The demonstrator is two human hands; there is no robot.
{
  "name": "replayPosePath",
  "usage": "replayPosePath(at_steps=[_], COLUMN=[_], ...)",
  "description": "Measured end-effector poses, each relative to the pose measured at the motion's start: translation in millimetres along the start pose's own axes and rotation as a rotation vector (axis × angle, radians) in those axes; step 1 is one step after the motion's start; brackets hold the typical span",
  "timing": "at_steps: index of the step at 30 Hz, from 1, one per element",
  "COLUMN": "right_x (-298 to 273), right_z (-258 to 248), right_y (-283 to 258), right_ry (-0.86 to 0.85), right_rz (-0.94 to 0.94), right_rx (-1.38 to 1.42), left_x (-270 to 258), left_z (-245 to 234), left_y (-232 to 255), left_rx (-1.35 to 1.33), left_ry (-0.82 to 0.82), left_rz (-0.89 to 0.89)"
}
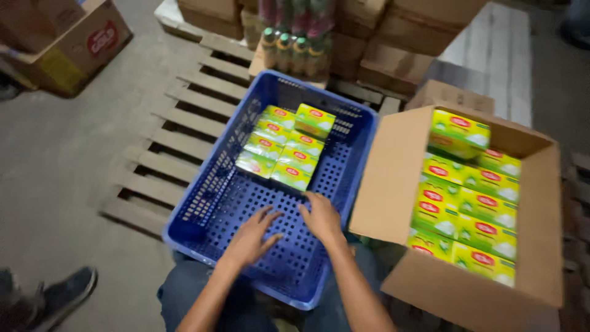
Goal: The person transfers small green and yellow boxes from a cardboard carton into a blue plastic basket. They arrange the boxes in rows within the basket and then close the flaps of the cardboard carton.
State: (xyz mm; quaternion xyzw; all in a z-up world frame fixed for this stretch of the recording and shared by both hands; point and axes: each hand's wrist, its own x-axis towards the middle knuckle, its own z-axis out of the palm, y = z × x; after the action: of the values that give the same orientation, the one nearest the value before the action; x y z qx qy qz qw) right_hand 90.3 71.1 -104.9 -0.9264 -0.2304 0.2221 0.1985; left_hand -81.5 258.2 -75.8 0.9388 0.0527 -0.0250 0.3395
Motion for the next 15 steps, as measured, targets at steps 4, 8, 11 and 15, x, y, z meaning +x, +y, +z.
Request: replayPosePath(at_steps=[4,8,11,15], right_x=[-8,-21,-17,-18], right_z=[19,-21,-6,36], right_y=[2,-46,-44,-13], right_ry=[-0.219,-0.389,-0.431,-0.236], right_rz=[0.045,-0.127,-0.146,-0.348], right_rx=[-0.139,-0.047,-0.052,-0.021], left_x=[23,65,107,181], left_z=[-11,-15,0,50], left_y=[-42,-83,-119,-177], left_rx=[0.042,0.051,0.069,-0.11], left_ry=[-0.026,-0.031,-0.025,0.266], left_rz=[-0.145,-0.113,-0.102,0.147])
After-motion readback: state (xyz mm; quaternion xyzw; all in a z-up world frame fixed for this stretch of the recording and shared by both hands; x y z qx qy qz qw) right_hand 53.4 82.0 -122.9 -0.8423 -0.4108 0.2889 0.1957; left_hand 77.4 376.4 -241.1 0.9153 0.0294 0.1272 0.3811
